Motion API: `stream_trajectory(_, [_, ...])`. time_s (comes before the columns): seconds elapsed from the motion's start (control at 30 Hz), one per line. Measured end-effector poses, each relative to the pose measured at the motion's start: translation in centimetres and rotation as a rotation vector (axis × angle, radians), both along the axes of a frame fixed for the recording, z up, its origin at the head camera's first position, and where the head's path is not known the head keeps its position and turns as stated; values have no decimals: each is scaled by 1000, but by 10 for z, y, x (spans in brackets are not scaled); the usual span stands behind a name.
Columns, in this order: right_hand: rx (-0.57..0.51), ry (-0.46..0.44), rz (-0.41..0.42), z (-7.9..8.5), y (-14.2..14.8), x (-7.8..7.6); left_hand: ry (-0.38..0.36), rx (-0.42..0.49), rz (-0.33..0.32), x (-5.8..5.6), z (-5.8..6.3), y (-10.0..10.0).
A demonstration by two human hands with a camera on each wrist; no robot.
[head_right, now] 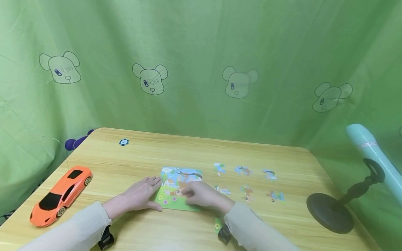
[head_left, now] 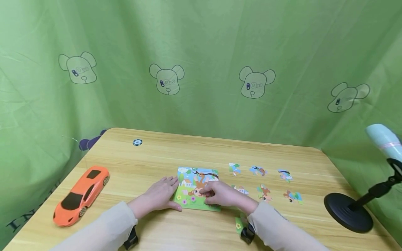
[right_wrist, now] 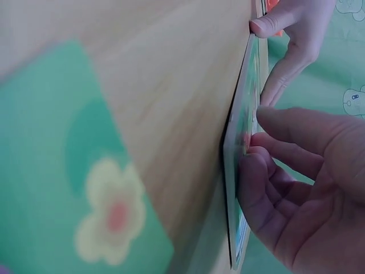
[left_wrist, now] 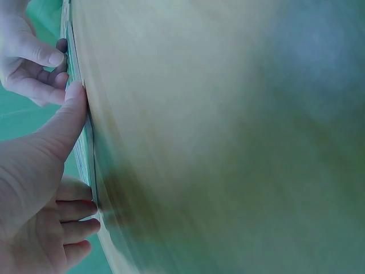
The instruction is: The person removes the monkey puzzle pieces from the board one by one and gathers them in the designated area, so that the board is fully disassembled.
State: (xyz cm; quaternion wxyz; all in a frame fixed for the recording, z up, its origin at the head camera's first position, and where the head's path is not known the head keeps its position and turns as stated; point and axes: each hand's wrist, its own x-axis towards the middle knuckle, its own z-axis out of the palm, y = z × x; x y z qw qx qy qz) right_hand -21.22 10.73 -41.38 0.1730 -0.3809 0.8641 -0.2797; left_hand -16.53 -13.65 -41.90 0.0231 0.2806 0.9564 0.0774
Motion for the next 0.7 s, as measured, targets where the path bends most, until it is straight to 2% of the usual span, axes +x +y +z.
stream_trajectory(0.33, [-87,-103,-24,1,2,0,-3,-1,5,0,-1,0])
stream_trajectory(0.5, [-153,-182,-73,0,2,0,4,-3,5,0,-1,0])
stream_trajectory(0.7, [-186,-142,-120,-3,-1,1,1,-6,6,-1,-1,0])
